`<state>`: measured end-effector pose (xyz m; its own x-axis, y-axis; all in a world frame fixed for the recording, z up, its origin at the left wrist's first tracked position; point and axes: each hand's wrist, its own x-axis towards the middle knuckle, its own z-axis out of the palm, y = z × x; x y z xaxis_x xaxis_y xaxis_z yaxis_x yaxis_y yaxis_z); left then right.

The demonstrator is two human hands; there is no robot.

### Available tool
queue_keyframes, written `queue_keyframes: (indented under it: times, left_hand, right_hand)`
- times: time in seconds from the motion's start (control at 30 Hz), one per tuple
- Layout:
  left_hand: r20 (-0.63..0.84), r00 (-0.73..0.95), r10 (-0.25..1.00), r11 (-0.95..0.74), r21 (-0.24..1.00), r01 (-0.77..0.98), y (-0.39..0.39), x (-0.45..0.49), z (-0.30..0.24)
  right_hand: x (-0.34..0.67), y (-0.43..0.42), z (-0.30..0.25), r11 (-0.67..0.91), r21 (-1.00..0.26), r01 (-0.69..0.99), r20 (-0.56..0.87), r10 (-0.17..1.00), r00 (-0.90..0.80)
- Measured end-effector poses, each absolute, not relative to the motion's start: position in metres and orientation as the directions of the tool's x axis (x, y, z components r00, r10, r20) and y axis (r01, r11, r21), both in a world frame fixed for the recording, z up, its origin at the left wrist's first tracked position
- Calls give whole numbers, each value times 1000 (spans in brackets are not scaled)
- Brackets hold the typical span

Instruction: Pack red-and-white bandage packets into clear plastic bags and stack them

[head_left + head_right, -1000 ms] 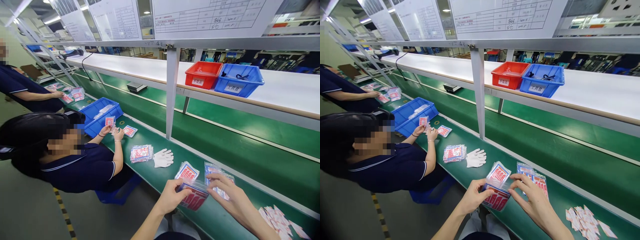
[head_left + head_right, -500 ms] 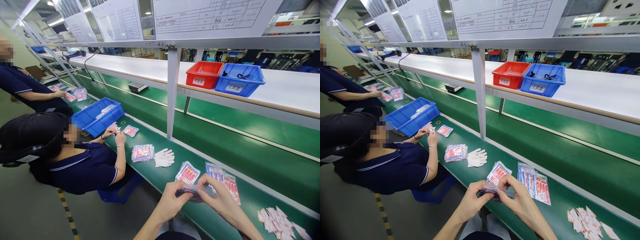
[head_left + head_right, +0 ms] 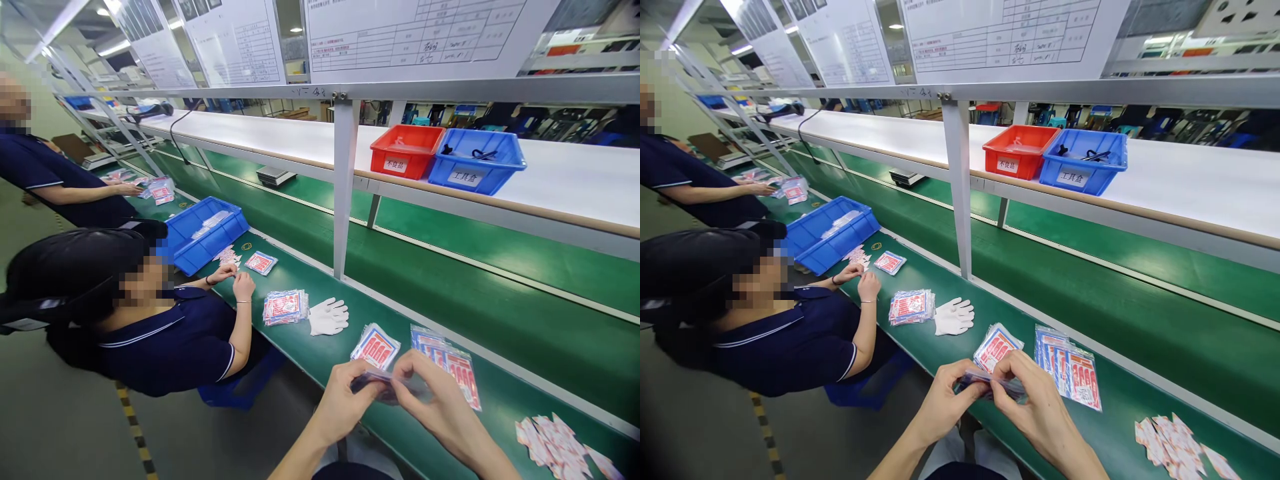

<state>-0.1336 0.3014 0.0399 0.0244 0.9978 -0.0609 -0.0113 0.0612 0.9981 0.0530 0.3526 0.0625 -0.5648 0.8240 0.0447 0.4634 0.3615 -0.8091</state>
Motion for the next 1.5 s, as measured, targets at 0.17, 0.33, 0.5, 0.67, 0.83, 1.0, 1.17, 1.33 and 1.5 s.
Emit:
queue_keyframes:
  times: [0.17,0.33,0.5,0.67,0.83,1.0,1.17,1.33,1.5]
  left_hand:
    - [-52,30,998,53,998,-24,302,-139,49]
    - [30,4,1000,-30,996,80,304,-140,57]
    - [61,-9,998,-60,994,93,302,-136,57]
    - [52,-17,999,-50,995,89,301,-134,59]
    - [20,-28,999,-17,996,91,301,-133,62]
    - [28,-64,998,-22,996,87,302,-129,63]
    - [18,-77,997,-10,995,95,297,-126,62]
    - [-74,-96,993,75,997,4,293,-130,48]
    - [-233,-172,957,169,931,-324,300,-124,23]
  right_hand:
    - [54,352,67,369,-810,456,57,824,-564]
    - [53,353,72,385,-810,442,72,814,-577]
    - [51,353,76,368,-830,420,62,808,-585]
    - [52,353,77,324,-853,410,28,812,-583]
    - [51,352,77,340,-844,414,41,811,-583]
    - [49,353,76,405,-804,436,112,823,-558]
    - [63,352,72,395,-777,490,92,841,-533]
    - [114,349,42,272,-782,560,-1,899,-437]
    - [144,332,-2,12,-921,389,-80,972,-220]
